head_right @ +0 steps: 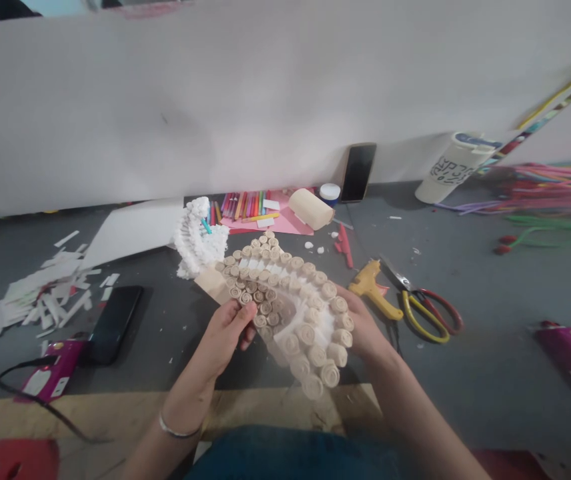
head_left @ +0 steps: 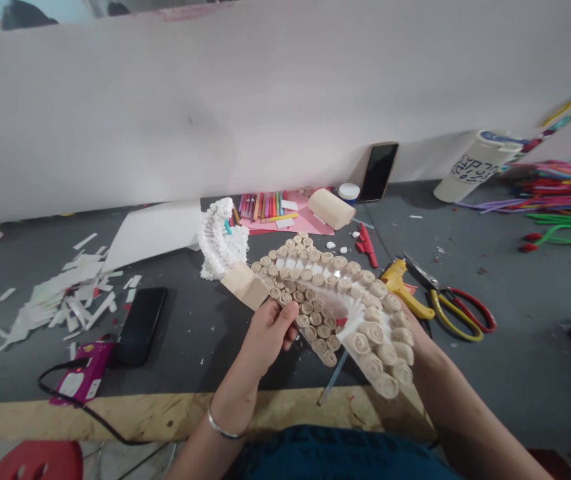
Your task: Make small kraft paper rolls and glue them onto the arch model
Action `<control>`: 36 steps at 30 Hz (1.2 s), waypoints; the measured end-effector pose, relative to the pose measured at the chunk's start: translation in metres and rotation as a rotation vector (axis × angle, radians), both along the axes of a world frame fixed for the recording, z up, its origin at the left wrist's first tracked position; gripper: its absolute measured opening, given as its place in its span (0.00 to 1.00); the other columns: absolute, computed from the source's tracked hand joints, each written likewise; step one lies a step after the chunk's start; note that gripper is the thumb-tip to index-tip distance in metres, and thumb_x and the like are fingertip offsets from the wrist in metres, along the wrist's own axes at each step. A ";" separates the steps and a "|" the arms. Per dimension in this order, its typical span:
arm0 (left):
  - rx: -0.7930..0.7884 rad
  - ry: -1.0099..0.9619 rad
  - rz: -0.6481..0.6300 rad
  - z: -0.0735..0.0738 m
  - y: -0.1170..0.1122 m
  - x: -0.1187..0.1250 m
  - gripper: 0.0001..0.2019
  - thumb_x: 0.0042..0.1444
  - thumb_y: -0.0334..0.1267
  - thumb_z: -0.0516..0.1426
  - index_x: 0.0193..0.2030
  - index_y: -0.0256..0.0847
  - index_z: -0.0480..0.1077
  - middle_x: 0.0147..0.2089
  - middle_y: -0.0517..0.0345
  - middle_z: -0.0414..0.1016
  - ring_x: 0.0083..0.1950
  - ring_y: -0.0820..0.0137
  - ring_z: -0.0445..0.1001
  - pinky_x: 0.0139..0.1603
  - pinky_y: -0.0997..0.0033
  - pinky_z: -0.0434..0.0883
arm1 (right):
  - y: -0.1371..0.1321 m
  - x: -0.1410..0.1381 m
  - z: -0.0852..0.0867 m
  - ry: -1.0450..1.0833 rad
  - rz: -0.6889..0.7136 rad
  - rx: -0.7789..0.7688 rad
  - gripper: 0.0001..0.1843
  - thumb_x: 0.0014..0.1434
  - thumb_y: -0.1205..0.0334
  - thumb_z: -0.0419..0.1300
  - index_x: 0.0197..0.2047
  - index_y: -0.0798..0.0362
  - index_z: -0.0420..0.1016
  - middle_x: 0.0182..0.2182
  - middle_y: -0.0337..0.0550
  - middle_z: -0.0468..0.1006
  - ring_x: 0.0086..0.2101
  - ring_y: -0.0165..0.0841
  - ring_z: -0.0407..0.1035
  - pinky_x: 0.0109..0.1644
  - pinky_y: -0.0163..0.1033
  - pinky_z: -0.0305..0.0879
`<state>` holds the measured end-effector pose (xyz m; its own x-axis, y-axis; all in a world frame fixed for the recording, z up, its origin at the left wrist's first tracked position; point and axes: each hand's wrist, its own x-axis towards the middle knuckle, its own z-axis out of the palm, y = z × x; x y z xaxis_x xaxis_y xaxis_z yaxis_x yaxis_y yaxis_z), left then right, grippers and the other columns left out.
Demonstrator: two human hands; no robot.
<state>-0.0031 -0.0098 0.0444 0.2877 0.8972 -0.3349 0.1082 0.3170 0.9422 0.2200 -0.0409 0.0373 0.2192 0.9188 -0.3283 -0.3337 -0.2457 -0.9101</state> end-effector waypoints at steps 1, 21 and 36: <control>0.008 0.002 -0.006 0.001 -0.001 0.000 0.22 0.56 0.59 0.55 0.27 0.41 0.61 0.18 0.66 0.65 0.17 0.79 0.61 0.19 0.78 0.60 | 0.000 0.000 0.000 0.003 0.001 0.000 0.09 0.39 0.60 0.69 0.27 0.51 0.77 0.26 0.37 0.80 0.26 0.35 0.71 0.27 0.35 0.68; 0.029 -0.062 -0.088 0.001 -0.007 0.004 0.24 0.59 0.61 0.52 0.27 0.41 0.61 0.16 0.66 0.63 0.16 0.78 0.60 0.18 0.77 0.58 | 0.006 -0.001 -0.001 0.021 -0.056 -0.019 0.13 0.37 0.54 0.69 0.26 0.50 0.76 0.25 0.36 0.79 0.24 0.31 0.68 0.25 0.35 0.66; 0.034 -0.069 -0.131 -0.003 -0.009 0.007 0.25 0.61 0.61 0.49 0.27 0.40 0.62 0.16 0.65 0.66 0.14 0.79 0.61 0.17 0.77 0.57 | 0.005 -0.006 -0.002 0.006 -0.035 0.055 0.12 0.37 0.57 0.68 0.26 0.51 0.73 0.23 0.36 0.76 0.23 0.30 0.66 0.24 0.34 0.63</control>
